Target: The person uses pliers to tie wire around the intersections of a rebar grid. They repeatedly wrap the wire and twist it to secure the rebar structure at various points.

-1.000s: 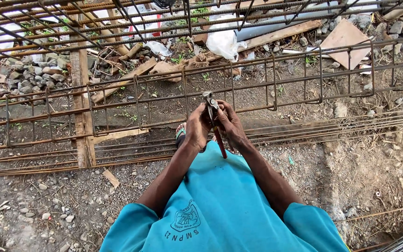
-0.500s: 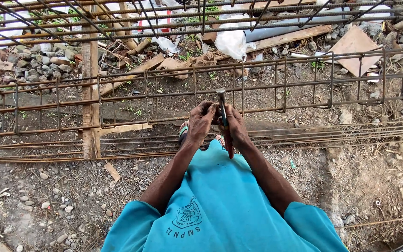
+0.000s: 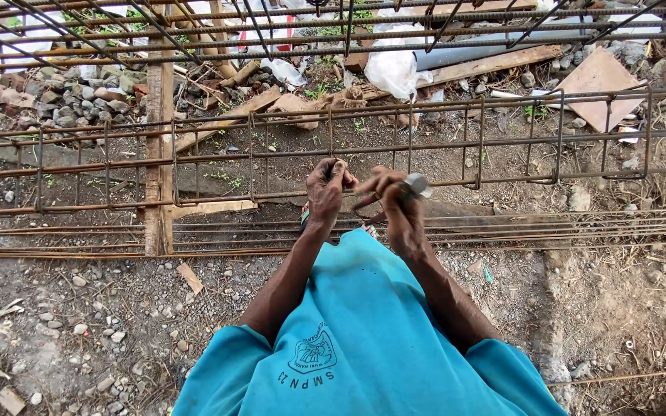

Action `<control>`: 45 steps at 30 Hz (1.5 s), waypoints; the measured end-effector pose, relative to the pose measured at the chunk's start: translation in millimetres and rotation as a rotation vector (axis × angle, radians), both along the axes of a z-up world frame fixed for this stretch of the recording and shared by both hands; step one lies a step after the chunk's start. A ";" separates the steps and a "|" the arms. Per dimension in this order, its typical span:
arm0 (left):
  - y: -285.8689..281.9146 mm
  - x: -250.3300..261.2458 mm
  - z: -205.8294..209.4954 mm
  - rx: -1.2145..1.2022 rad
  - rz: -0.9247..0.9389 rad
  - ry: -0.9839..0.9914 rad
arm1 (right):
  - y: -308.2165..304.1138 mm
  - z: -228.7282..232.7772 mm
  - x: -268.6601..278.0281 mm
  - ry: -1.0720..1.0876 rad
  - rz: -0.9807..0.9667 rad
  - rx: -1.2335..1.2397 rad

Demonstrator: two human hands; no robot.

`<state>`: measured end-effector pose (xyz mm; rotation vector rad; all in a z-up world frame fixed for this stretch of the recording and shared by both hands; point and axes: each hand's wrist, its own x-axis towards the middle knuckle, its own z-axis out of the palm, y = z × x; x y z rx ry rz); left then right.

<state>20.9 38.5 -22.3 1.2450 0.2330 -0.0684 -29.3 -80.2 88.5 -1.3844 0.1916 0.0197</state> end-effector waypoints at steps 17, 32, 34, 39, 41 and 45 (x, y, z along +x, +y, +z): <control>3.0 26.0 47.3 -0.158 0.214 0.008 | -35.9 10.9 27.6 0.132 0.417 -0.322; 16.8 31.2 7.9 -0.353 0.335 0.212 | 13.8 -15.6 -5.0 -0.179 0.494 -0.397; 29.1 36.9 4.5 -0.349 0.330 0.228 | 11.0 -15.8 -7.5 -0.152 0.506 -0.407; 49.4 61.4 -2.1 -0.381 0.233 0.212 | -14.1 -21.9 -8.2 -0.047 0.471 -0.795; 43.4 66.2 -1.1 -0.341 0.210 0.202 | -9.5 -16.7 -5.3 0.037 0.438 -0.671; 24.3 58.4 23.6 -0.191 -0.005 0.191 | -10.8 -67.6 5.5 0.126 0.337 -0.618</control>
